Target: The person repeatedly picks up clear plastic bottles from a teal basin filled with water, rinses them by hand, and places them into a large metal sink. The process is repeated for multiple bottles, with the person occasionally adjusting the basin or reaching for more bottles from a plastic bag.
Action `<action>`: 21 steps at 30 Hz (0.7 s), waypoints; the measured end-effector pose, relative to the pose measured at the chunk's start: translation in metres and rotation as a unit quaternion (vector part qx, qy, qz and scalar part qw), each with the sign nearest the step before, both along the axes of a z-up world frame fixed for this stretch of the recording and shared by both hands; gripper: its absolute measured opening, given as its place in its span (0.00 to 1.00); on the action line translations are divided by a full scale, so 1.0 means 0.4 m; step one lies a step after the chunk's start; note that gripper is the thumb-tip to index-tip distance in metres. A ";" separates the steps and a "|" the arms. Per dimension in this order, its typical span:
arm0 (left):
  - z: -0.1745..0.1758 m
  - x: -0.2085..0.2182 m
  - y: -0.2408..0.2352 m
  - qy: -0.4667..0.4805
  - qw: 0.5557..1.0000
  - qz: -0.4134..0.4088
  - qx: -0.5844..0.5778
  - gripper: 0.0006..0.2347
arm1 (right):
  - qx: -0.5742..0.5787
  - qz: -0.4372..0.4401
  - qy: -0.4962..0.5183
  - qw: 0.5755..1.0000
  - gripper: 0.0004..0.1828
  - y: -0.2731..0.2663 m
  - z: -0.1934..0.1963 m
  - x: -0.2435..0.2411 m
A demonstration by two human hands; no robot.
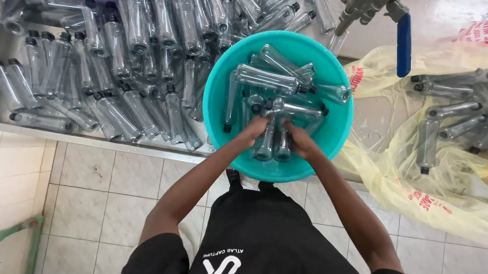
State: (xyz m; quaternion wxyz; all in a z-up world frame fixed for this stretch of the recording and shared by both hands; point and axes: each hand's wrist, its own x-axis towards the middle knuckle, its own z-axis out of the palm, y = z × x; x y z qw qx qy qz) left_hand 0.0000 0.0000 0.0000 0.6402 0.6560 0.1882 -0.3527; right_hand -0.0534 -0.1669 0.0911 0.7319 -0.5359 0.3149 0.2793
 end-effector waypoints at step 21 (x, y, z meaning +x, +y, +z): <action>0.682 -0.236 0.120 0.021 0.973 0.150 -0.172 0.52 | -0.244 0.142 -0.216 0.935 0.35 0.040 0.339 -0.174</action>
